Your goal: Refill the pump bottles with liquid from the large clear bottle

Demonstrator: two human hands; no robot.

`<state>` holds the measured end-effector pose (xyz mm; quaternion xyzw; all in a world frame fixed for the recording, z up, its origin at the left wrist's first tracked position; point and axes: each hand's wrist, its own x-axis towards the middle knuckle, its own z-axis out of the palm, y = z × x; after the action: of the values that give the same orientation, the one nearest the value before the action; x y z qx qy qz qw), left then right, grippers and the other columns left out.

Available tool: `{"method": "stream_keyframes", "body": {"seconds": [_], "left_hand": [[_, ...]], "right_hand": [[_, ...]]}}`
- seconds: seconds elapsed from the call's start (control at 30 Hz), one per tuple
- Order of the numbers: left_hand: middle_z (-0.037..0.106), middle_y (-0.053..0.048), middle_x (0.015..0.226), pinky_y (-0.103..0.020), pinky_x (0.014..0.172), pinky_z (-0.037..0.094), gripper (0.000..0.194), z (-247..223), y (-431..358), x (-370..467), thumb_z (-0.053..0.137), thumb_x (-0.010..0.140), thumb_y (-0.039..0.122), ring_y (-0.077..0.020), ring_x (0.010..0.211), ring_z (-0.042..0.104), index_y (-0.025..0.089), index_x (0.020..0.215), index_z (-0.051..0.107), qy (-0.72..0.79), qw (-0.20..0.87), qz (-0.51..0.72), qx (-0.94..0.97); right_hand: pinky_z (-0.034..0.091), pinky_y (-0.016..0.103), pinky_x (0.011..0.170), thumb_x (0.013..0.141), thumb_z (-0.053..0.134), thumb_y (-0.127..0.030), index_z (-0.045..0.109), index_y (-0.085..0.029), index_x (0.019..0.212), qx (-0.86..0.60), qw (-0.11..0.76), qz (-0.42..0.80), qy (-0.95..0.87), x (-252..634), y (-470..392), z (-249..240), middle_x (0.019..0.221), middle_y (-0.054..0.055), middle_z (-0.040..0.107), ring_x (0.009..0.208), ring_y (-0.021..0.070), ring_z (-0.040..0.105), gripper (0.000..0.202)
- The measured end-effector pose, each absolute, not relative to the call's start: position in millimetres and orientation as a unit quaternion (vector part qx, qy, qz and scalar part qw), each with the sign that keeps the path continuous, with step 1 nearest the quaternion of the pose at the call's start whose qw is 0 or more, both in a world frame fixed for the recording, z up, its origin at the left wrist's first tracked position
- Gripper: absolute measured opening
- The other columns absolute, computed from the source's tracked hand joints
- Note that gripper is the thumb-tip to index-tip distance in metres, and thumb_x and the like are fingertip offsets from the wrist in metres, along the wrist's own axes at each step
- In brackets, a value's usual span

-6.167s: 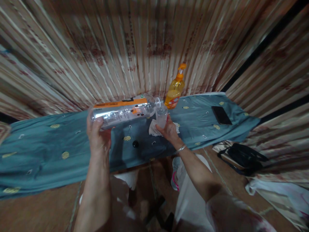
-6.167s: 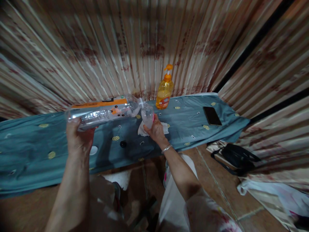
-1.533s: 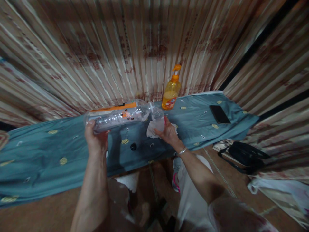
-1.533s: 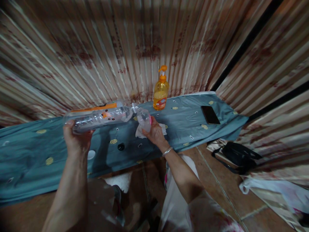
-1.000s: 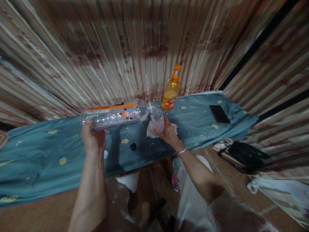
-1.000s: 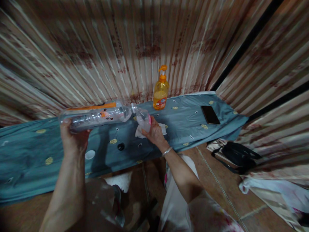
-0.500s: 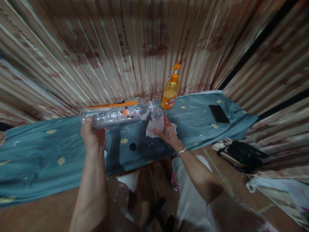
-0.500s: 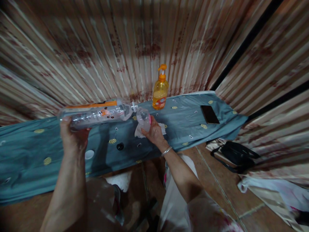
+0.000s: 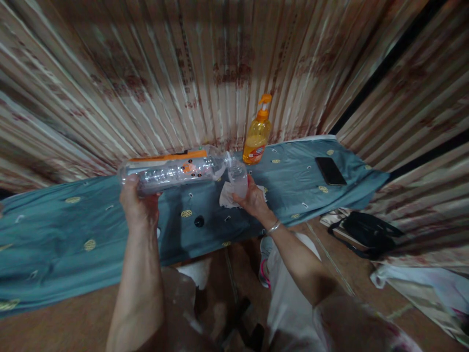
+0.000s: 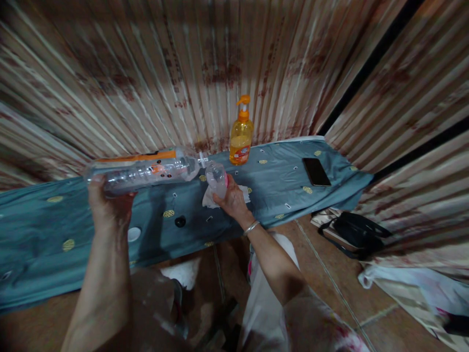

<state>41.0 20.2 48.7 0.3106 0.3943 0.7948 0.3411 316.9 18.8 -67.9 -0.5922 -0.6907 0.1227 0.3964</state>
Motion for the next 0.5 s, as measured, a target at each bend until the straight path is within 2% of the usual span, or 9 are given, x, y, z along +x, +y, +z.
{"method": "stream_keyframes", "body": {"seconds": [0.13, 0.3, 0.5], "left_hand": [[0.062, 0.001, 0.080, -0.022, 0.056, 0.048, 0.047, 48.4, 20.7, 40.3, 0.082, 0.052, 0.049, -0.0149, 0.072, 0.056, 0.020, 0.087, 0.070, 0.394, 0.341, 0.796, 0.309], [0.059, 0.001, 0.074, -0.020, 0.050, 0.044, 0.044, 49.8, 19.4, 39.9, 0.083, 0.054, 0.051, -0.0135, 0.065, 0.052, 0.021, 0.082, 0.069, 0.396, 0.343, 0.789, 0.320], [0.059, 0.001, 0.074, -0.024, 0.057, 0.050, 0.043, 49.7, 18.9, 38.2, 0.081, 0.056, 0.052, -0.0150, 0.067, 0.053, 0.021, 0.082, 0.069, 0.406, 0.338, 0.777, 0.343]], "right_hand": [[0.059, 0.053, 0.104, 0.080, 0.083, -0.038, 0.048, -0.007, 0.144, -0.594, 0.394, 0.121, -0.691, 317.3, 19.4, -68.9, 0.132, 0.027, 0.071, 0.121, 0.0397, 0.072, 0.079], [0.060, 0.052, 0.103, 0.080, 0.083, -0.040, 0.050, -0.006, 0.142, -0.599, 0.391, 0.120, -0.688, 317.5, 19.6, -69.3, 0.133, 0.028, 0.071, 0.122, 0.0400, 0.072, 0.078], [0.061, 0.052, 0.100, 0.081, 0.082, -0.038, 0.049, -0.008, 0.146, -0.595, 0.400, 0.121, -0.687, 317.6, 18.9, -69.7, 0.129, 0.025, 0.072, 0.117, 0.0375, 0.073, 0.079]]}}
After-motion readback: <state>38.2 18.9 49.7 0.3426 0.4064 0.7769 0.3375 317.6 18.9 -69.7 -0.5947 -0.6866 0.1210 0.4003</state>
